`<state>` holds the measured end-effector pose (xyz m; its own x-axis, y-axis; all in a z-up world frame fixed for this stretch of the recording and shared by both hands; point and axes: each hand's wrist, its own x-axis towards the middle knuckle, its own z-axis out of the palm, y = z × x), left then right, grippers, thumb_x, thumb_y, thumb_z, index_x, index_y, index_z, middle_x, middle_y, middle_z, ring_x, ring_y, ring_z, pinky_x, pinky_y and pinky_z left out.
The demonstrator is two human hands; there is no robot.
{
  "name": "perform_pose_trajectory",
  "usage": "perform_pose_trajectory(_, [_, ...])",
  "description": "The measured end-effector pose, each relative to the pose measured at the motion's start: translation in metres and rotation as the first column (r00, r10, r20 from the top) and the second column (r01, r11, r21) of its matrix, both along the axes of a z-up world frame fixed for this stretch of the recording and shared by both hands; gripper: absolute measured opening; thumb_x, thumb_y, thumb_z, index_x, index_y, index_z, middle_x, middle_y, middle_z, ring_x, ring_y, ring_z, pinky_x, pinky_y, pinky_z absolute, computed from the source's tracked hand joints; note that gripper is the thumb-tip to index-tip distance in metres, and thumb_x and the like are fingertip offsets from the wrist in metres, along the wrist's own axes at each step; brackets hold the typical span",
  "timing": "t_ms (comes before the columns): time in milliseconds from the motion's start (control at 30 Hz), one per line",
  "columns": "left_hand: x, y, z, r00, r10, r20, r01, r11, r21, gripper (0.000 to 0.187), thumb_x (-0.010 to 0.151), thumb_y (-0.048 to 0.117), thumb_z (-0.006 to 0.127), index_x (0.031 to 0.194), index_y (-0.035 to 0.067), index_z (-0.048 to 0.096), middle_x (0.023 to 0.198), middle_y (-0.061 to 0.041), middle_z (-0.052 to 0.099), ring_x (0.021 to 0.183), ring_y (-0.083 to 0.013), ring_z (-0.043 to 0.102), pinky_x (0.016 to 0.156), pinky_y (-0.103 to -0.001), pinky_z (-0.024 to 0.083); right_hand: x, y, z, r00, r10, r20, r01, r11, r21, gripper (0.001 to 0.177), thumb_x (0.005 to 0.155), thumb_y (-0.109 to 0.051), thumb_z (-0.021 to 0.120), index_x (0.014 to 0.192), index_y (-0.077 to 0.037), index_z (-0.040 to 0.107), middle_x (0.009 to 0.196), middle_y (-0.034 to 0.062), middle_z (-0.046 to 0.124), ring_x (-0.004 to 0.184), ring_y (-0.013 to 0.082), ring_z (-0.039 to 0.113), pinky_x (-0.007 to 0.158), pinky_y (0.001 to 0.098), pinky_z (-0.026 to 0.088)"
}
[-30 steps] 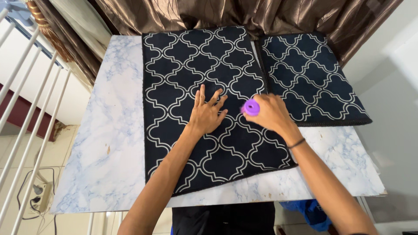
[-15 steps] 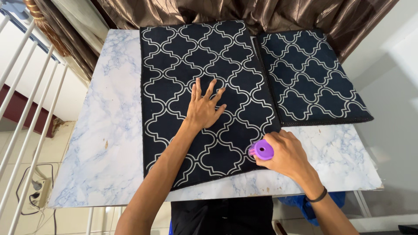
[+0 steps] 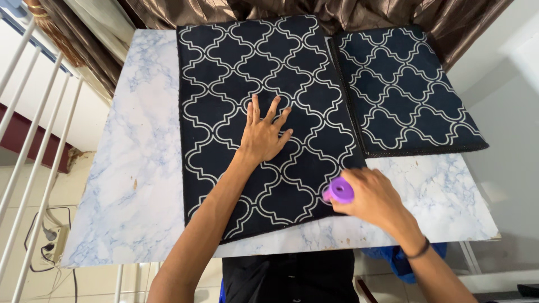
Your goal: The person uses a lint roller and a brush to clean two black-and-white patterned mats on a white table, folding one mat and then brushing the other.
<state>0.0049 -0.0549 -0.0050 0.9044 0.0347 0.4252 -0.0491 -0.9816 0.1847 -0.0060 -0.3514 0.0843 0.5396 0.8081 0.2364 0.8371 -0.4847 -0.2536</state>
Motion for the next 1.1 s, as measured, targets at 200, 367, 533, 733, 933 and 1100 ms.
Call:
perform_pose_trajectory(200, [-0.001,0.003,0.000,0.999,-0.031,0.043,0.030,0.999,0.034,0.060,0.098,0.049,0.055,0.147,0.016,0.054,0.159,-0.016,0.038,0.142,-0.0666,0.014,0.117,-0.069,0.021,0.060,0.056,-0.009,0.993,0.101,-0.060,-0.098,0.994,0.058,0.032,0.073,-0.032,0.083,0.079,-0.007,0.064,0.076,0.0087,0.074,0.066,0.0261,0.072,0.061,0.0392,0.057])
perform_pose_trajectory(367, [-0.002,0.010,0.004,0.990,-0.074,0.123,0.073,0.997,0.019,0.051,0.098,0.038,0.059,0.144,0.016,0.059,0.155,-0.015,0.048,0.136,-0.0663,0.030,0.116,-0.066,0.028,0.115,0.122,-0.015,0.971,0.124,0.205,-0.144,0.986,0.083,0.046,0.075,-0.038,0.086,0.083,0.001,0.062,0.077,0.0199,0.071,0.067,0.0381,0.070,0.060,0.0455,0.055])
perform_pose_trajectory(533, [-0.005,0.025,0.015,0.991,-0.004,0.136,0.009,0.999,-0.037,0.039,0.098,0.027,0.060,0.137,0.025,0.066,0.150,-0.008,0.055,0.134,-0.0564,0.044,0.115,-0.064,0.033,0.119,0.136,-0.014,0.971,0.093,0.222,-0.124,0.983,0.133,0.044,0.073,-0.037,0.086,0.081,-0.001,0.062,0.075,0.0176,0.071,0.064,0.0364,0.069,0.060,0.0452,0.055])
perform_pose_trajectory(733, [-0.007,0.023,0.019,0.986,0.055,0.156,-0.059,0.998,0.018,0.038,0.097,0.027,0.061,0.134,0.030,0.068,0.146,-0.006,0.058,0.131,-0.0593,0.043,0.113,-0.066,0.032,0.073,0.101,-0.003,0.979,0.122,0.163,-0.141,0.984,0.113,0.045,0.076,-0.040,0.086,0.072,-0.004,0.059,0.067,0.0135,0.068,0.057,0.0324,0.066,0.059,0.0420,0.055])
perform_pose_trajectory(933, [-0.003,0.040,0.004,0.976,-0.056,0.212,0.095,0.980,-0.176,0.042,0.099,0.031,0.059,0.141,0.025,0.061,0.153,-0.019,0.048,0.139,-0.0597,0.043,0.122,-0.065,0.032,0.031,0.067,-0.007,0.971,0.056,0.233,-0.086,0.989,0.119,0.044,0.068,-0.040,0.088,0.073,-0.007,0.058,0.065,0.0080,0.064,0.056,0.0275,0.060,0.057,0.0422,0.049])
perform_pose_trajectory(1100, [-0.024,0.074,0.021,0.965,0.238,0.112,-0.244,0.969,0.038,0.051,0.091,0.050,0.066,0.135,0.025,0.066,0.146,-0.017,0.053,0.132,-0.0677,0.035,0.111,-0.073,0.024,0.031,0.059,-0.013,0.947,-0.009,0.320,-0.035,0.991,0.130,0.046,0.065,-0.040,0.089,0.074,-0.007,0.057,0.064,0.0078,0.061,0.057,0.0275,0.057,0.056,0.0429,0.045])
